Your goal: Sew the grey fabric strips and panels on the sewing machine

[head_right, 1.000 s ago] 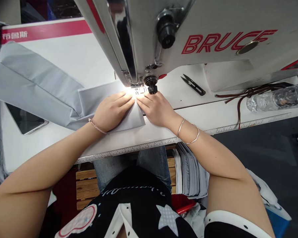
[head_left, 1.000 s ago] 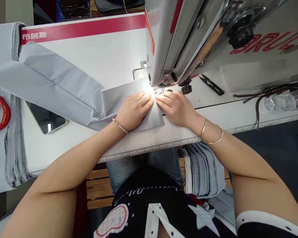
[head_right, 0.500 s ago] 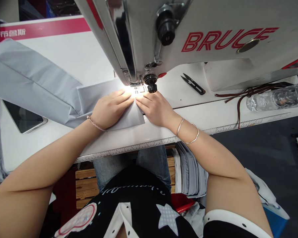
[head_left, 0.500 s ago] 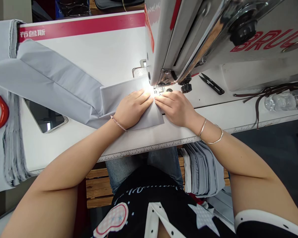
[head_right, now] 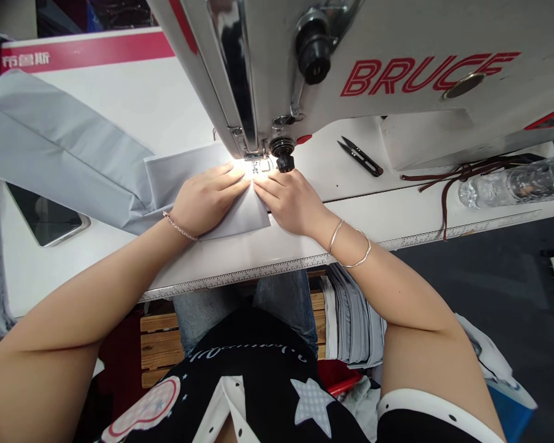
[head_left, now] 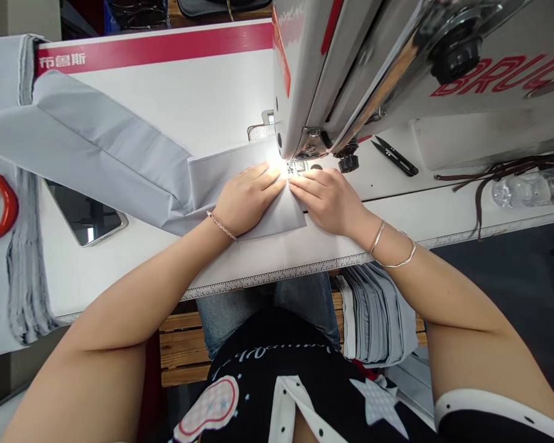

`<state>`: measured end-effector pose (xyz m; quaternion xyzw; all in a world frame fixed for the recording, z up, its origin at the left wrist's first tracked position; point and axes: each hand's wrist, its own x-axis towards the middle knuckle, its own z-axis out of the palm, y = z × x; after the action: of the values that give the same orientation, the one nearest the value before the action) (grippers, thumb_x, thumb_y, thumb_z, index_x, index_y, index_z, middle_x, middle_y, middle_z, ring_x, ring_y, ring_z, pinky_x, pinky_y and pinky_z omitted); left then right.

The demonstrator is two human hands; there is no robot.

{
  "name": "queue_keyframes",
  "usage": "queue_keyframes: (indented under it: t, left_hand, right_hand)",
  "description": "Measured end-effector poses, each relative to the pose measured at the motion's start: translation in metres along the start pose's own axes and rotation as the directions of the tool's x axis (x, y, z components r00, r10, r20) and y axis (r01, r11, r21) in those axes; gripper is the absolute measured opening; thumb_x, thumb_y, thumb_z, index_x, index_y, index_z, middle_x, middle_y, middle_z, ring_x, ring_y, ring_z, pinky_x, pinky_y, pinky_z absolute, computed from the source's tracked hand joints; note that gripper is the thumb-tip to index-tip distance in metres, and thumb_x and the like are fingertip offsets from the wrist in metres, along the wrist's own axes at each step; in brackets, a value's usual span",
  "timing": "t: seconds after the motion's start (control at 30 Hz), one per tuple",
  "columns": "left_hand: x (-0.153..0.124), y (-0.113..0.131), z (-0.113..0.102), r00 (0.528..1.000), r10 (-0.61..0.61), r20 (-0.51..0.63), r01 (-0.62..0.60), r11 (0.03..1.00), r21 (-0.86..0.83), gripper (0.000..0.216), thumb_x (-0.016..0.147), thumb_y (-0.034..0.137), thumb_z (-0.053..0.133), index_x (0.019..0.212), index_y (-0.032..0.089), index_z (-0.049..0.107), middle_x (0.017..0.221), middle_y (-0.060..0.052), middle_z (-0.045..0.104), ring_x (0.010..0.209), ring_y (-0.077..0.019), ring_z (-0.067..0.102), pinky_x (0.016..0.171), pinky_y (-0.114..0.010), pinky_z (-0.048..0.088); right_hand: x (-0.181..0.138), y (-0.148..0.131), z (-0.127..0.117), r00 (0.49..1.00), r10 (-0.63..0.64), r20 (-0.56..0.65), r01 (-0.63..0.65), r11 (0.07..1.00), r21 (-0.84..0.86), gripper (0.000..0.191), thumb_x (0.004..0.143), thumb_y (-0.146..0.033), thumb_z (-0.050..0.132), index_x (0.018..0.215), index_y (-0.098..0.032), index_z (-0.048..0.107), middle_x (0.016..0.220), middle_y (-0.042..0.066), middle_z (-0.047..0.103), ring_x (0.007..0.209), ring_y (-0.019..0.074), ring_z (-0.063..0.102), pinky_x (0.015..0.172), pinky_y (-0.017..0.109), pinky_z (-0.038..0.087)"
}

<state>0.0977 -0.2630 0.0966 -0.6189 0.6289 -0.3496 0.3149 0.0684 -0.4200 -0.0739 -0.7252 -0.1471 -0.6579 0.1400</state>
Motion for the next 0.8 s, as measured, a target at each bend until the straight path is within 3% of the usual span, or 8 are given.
queue_keyframes:
  t: [0.37,0.8]
  left_hand:
    - [0.0013,-0.0035,0.0006,0.999,-0.03,0.034,0.031,0.999,-0.023,0.041,0.105,0.026,0.03,0.128,0.014,0.061,0.134,-0.012,0.058,0.132,-0.0263,0.047,0.106,-0.043,0.044]
    - [0.0052,-0.0011,-0.0006,0.999,-0.011,0.038,0.006,0.992,0.125,0.038,0.104,0.025,0.032,0.128,0.013,0.06,0.133,-0.009,0.06,0.127,-0.0291,0.051,0.103,-0.042,0.048]
  right_hand:
    - [-0.0013,0.0011,0.0012,0.999,-0.027,-0.031,0.023,0.994,-0.109,0.039,0.1,-0.016,0.036,0.13,-0.011,0.059,0.135,0.008,0.057,0.12,0.0255,0.048,0.091,0.044,0.037]
    - [-0.0008,0.0006,-0.0006,0.999,-0.019,-0.034,0.016,0.998,-0.068,0.041,0.096,-0.015,0.04,0.133,-0.012,0.057,0.136,0.009,0.055,0.122,0.027,0.046,0.094,0.046,0.039]
